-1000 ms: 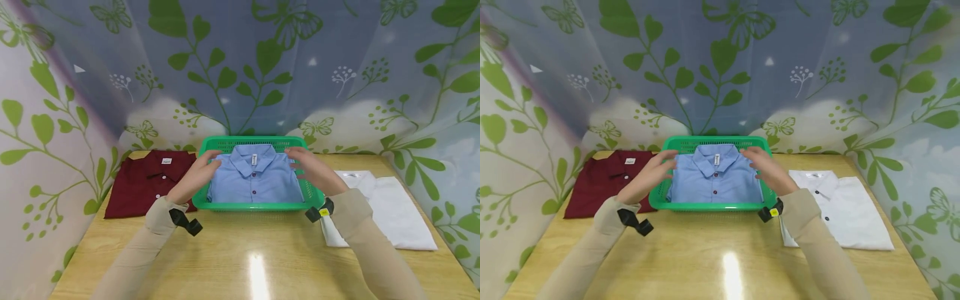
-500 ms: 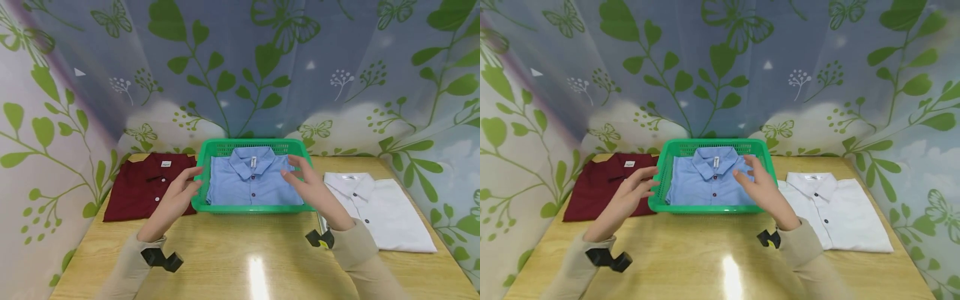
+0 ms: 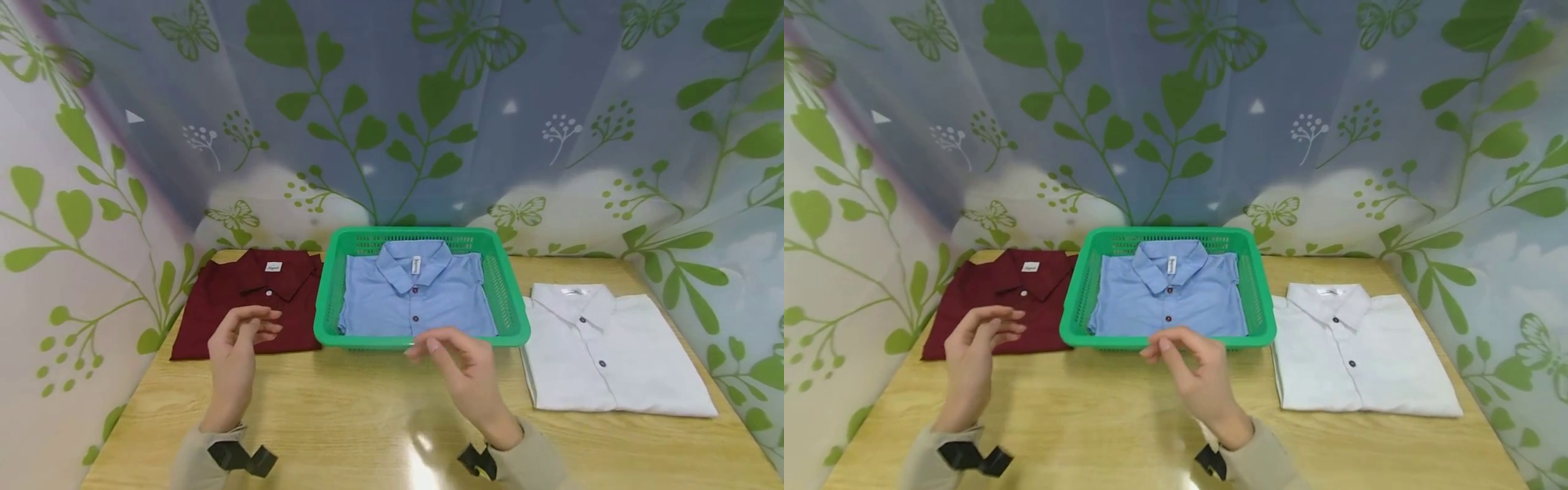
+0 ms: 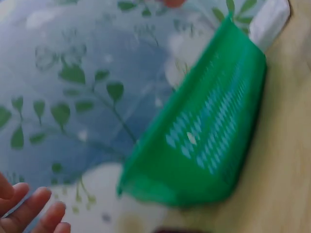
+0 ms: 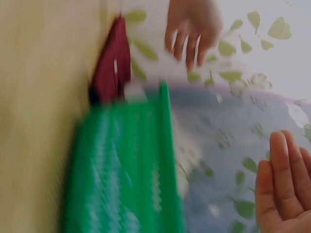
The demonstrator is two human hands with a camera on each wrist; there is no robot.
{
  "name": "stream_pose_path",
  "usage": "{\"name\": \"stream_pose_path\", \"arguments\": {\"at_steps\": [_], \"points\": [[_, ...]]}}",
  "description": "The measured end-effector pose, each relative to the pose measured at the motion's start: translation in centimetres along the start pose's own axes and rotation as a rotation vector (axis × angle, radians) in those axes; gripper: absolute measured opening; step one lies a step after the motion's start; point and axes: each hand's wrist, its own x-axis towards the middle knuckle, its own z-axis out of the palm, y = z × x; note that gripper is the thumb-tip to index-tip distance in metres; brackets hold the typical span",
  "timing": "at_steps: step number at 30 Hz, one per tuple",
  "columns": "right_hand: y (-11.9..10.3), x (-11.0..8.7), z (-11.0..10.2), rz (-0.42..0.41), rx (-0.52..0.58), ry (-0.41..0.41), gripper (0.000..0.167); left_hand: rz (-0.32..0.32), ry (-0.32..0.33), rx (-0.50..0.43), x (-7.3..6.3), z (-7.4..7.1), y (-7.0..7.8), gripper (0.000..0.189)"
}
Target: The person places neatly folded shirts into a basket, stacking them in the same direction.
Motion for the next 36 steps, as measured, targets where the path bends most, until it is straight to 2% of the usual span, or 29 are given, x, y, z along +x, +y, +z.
{"name": "stream_pose_path", "arguments": {"at_steps": [4, 9, 12, 17, 22, 26, 30, 33, 36], "points": [[0.8, -1.1, 2.5, 0.13, 0.182, -0.059, 0.018, -0.054, 0.107, 0.028, 0.1, -2.4, -1.6, 0.019], [2.0, -2.2, 5.3, 0.308, 0.336, -0.131, 0.019, -0.11, 0.202, 0.085, 0.5, -5.0, -3.3, 0.019], [2.9, -2.7, 6.9, 0.413, 0.4, -0.162, 0.023, -0.094, 0.281, 0.086, 0.9, -6.2, -4.2, 0.019], [4.9, -3.2, 9.3, 0.573, 0.471, -0.183, 0.032, -0.021, 0.473, 0.043, 1.4, -7.7, -5.8, 0.021], [6.7, -3.6, 11.0, 0.704, 0.49, -0.131, 0.044, -0.044, 0.601, 0.047, 1.7, -8.8, -7.2, 0.021], [7.7, -4.0, 12.1, 0.801, 0.552, -0.082, 0.055, -0.074, 0.635, 0.05, 1.9, -9.5, -8.5, 0.019], [8.7, -4.2, 12.8, 0.859, 0.625, -0.048, 0.063, -0.043, 0.625, 0.064, 2.3, -10.1, -9.7, 0.02], [9.5, -4.3, 13.2, 0.892, 0.659, -0.023, 0.066, -0.02, 0.59, 0.181, 2.5, -10.6, -10.5, 0.023], [10.3, -4.4, 13.7, 0.905, 0.663, -0.015, 0.066, -0.023, 0.54, 0.344, 2.7, -11.1, -11.0, 0.025]]}}
